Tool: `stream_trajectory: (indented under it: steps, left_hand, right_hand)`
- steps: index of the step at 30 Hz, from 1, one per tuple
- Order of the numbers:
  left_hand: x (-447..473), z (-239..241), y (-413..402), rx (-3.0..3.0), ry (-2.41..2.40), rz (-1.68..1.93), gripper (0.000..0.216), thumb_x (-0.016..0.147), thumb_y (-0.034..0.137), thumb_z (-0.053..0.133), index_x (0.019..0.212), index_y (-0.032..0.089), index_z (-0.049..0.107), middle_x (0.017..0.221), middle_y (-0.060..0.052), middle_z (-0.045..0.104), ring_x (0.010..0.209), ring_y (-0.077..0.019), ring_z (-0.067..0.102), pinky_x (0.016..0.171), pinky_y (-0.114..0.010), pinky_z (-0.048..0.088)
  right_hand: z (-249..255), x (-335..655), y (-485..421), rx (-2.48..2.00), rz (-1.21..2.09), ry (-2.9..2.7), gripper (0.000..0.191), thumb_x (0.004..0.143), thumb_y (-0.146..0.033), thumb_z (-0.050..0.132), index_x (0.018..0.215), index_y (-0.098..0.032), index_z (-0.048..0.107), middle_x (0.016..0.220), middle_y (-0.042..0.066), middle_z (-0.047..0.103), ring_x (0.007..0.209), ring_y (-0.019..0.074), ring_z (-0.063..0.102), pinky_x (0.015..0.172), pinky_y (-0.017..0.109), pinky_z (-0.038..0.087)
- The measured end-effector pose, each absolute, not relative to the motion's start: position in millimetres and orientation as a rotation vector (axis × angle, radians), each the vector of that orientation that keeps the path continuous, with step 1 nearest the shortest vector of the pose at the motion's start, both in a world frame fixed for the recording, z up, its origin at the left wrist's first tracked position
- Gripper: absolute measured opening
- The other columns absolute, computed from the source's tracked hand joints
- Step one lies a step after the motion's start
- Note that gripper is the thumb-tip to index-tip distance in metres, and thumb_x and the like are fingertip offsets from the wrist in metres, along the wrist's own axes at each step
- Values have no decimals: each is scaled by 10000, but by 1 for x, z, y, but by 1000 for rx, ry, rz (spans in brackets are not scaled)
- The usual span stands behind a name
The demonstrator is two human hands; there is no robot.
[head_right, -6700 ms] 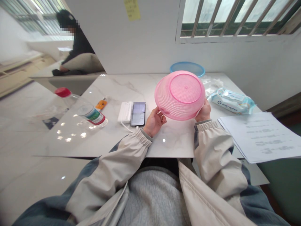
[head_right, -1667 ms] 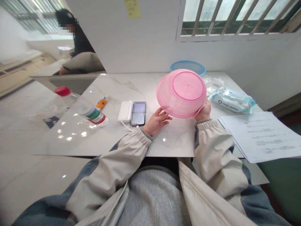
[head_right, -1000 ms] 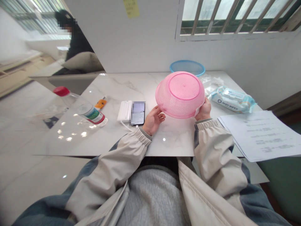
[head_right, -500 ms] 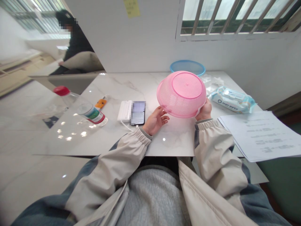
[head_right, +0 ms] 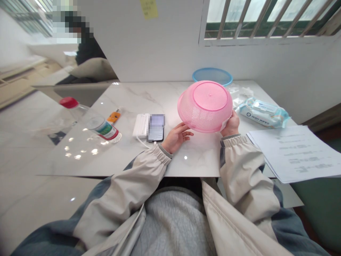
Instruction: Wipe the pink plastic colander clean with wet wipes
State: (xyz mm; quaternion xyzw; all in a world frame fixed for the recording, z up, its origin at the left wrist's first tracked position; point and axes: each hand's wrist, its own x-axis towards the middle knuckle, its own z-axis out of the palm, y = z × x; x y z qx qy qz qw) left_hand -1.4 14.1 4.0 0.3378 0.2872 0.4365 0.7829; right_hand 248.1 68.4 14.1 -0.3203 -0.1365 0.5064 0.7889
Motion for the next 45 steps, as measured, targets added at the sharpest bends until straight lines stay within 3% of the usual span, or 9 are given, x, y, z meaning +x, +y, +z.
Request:
stream_trajectory:
  steps: [7, 15, 22, 29, 36, 45]
  left_hand:
    - [-1, 3, 18, 632, 632, 1063, 255, 858, 300, 776, 1084, 198, 714, 979, -33, 754, 719, -120, 685, 647, -241, 461]
    - [-2, 6, 14, 680, 585, 986, 297, 864, 349, 790, 1111, 218, 689, 1096, -47, 753, 775, -124, 687, 675, -251, 464]
    - [0, 13, 7, 815, 560, 856, 389, 844, 417, 850, 1155, 248, 687, 1261, -73, 734, 939, -181, 724, 727, -270, 484]
    - [1, 7, 9, 839, 596, 860, 386, 829, 397, 857, 1146, 228, 714, 1210, -77, 717, 961, -197, 729, 745, -288, 477]
    - [-1, 8, 14, 707, 631, 1040, 274, 869, 386, 791, 1055, 194, 730, 1097, -66, 733, 819, -136, 681, 679, -256, 439]
    - [0, 8, 18, 569, 640, 1105, 194, 930, 368, 709, 1049, 217, 688, 946, -17, 723, 643, -96, 607, 608, -232, 446]
  right_hand:
    - [13, 247, 69, -714, 1074, -297, 363, 1041, -248, 419, 853, -159, 717, 805, 41, 779, 846, 185, 712, 891, 301, 626]
    - [13, 250, 69, -654, 1095, -289, 379, 1058, -244, 398, 891, -162, 728, 856, 40, 779, 855, 173, 735, 944, 299, 617]
    - [11, 246, 67, -639, 1068, -413, 413, 1071, -236, 360, 959, -174, 753, 914, 33, 793, 946, 191, 743, 1014, 341, 600]
    - [12, 247, 68, -670, 1085, -390, 402, 1051, -231, 367, 905, -167, 736, 883, 41, 776, 911, 187, 723, 986, 330, 604]
    - [13, 248, 69, -666, 1073, -321, 387, 1051, -221, 388, 857, -147, 715, 837, 53, 763, 833, 170, 719, 854, 272, 622]
    - [21, 243, 66, -686, 1084, -311, 406, 1078, -236, 373, 923, -126, 732, 867, 67, 793, 857, 178, 743, 858, 283, 637]
